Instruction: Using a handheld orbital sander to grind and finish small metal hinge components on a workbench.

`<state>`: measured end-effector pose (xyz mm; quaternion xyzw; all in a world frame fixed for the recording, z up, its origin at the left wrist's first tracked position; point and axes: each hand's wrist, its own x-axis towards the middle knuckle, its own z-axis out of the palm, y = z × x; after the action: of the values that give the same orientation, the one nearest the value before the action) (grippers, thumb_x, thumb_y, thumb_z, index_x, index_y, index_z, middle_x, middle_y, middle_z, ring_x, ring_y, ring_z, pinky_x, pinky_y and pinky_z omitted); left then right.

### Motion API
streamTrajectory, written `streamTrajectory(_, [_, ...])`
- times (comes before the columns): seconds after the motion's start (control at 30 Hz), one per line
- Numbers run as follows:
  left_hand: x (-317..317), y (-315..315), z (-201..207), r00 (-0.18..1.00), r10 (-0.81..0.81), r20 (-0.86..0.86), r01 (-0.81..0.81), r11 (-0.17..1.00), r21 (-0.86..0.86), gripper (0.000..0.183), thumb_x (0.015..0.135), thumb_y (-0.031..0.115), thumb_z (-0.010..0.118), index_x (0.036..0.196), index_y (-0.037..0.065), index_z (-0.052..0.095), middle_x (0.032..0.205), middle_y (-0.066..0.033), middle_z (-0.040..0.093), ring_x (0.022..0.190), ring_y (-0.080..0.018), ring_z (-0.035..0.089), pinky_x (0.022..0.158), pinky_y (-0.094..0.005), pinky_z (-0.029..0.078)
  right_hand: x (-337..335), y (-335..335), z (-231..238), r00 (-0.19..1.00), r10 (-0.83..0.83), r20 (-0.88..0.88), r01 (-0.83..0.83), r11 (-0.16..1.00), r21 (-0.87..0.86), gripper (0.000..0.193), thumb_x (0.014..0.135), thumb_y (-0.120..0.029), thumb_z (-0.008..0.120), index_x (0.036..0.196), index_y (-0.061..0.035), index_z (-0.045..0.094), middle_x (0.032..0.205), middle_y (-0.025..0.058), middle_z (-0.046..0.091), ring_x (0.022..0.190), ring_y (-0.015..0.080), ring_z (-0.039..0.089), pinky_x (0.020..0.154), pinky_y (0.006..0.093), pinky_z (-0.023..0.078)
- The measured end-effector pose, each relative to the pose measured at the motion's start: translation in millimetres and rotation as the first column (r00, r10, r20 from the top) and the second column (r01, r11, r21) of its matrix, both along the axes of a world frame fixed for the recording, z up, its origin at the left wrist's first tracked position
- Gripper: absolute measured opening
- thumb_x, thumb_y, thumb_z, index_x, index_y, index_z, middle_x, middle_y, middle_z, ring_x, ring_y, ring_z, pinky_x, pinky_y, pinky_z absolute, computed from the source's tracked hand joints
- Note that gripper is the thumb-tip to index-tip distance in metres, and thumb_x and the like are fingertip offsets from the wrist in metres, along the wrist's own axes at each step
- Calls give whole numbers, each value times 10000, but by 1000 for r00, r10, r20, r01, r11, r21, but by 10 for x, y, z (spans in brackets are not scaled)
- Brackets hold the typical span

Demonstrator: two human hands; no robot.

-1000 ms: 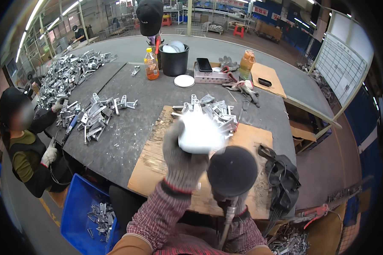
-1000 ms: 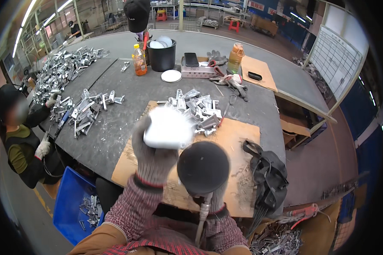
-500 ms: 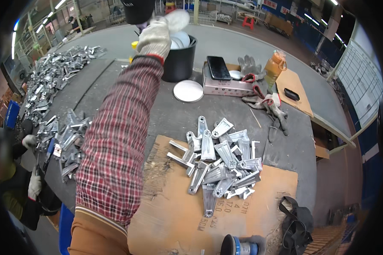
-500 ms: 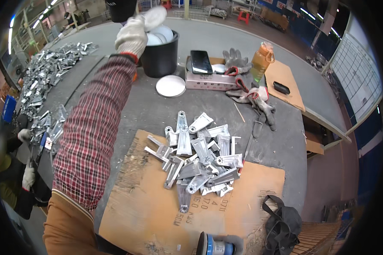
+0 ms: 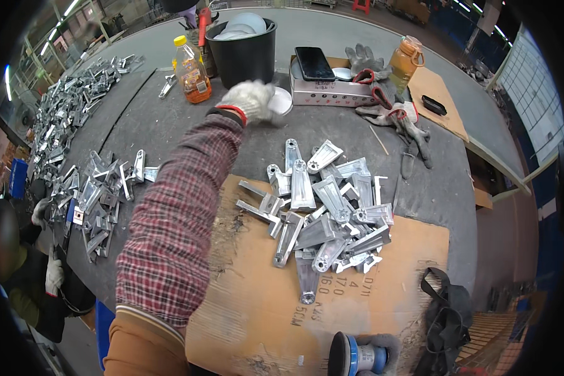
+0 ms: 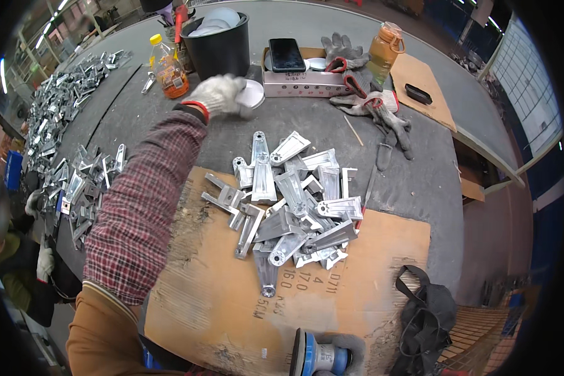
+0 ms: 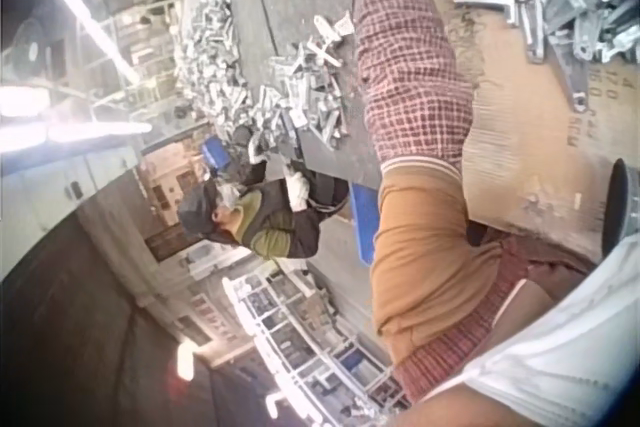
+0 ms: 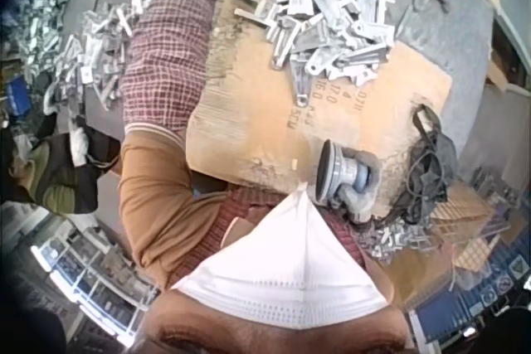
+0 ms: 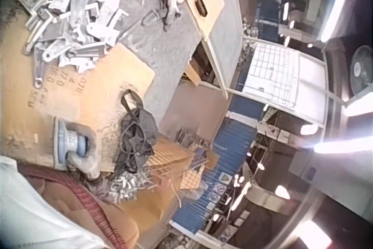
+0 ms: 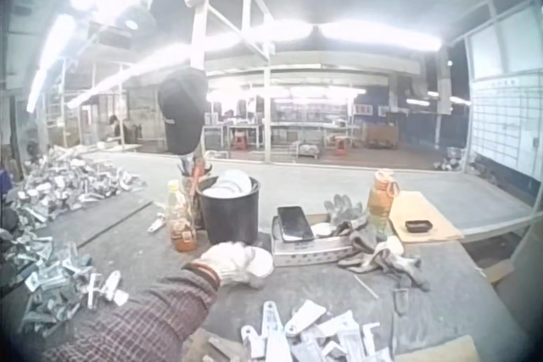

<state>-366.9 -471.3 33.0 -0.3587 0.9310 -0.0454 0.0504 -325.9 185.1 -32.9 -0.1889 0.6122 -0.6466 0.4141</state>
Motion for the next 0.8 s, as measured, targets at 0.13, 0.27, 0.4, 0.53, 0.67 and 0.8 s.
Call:
streamTrajectory(0.13, [-21, -153, 33, 998, -17, 61, 7, 986, 164, 840, 869, 572, 939, 1516, 78, 735, 1428, -227, 772, 1352, -398, 736, 1161, -466, 590, 0, 41, -58, 999, 25, -44, -25, 1000, -3, 895, 886, -360, 1006, 1587, -76, 527, 1509, 325, 666, 1304, 405, 708, 1083, 525, 602])
streamTrajectory(0.27, [168, -480, -97, 956, 14, -293, 119, 895, 430, 565, 973, 385, 838, 1395, 11, 796, 1233, -188, 843, 1188, -301, 787, 1054, -399, 598, -20, -28, -11, 998, 2, 64, -1, 1000, -23, 875, 885, -344, 1009, 1572, -75, 538, 1506, 322, 669, 1304, 402, 704, 1081, 512, 606])
streamTrajectory(0.4, [349, -640, -260, 626, 324, -709, 52, 890, 452, 462, 1011, 356, 782, 1264, -29, 813, 1140, -152, 844, 1007, -227, 772, 894, -366, 593, -7, 24, 29, 998, -5, -59, 3, 1000, -26, 830, 869, -194, 959, 1578, -74, 543, 1497, 276, 687, 1293, 363, 712, 1075, 478, 612])
streamTrajectory(0.53, [1096, -202, -256, 282, 555, -783, 253, 744, 619, 497, 937, 157, 805, 1364, -86, 730, 1241, -165, 824, 1125, -275, 786, 979, -404, 623, 63, -153, 294, 999, -26, -36, 28, 997, 65, 816, 850, -88, 840, 1605, -76, 531, 1449, 228, 704, 1239, 316, 721, 1051, 449, 619])
streamTrajectory(0.67, [1794, 1106, 346, 195, 724, -662, 575, 462, 675, 709, 980, 88, 674, 1640, -73, 473, 1464, -218, 688, 1281, -390, 756, 961, -552, 727, 111, -238, 586, 952, -111, 287, 50, 977, 209, 768, 868, -19, 763, 1607, -113, 575, 1271, 142, 722, 1093, 291, 747, 961, 428, 639])
streamTrajectory(0.8, [2656, 2160, 457, 194, 818, -542, 891, 85, 447, 765, 953, 82, 633, 1676, -69, 433, 1564, -267, 637, 1402, -448, 696, 1116, -675, 646, 44, -286, 422, 994, -88, 69, 81, 992, 101, 780, 868, -68, 746, 1610, -130, 512, 1138, 99, 649, 741, 170, 646, 629, 321, 605])
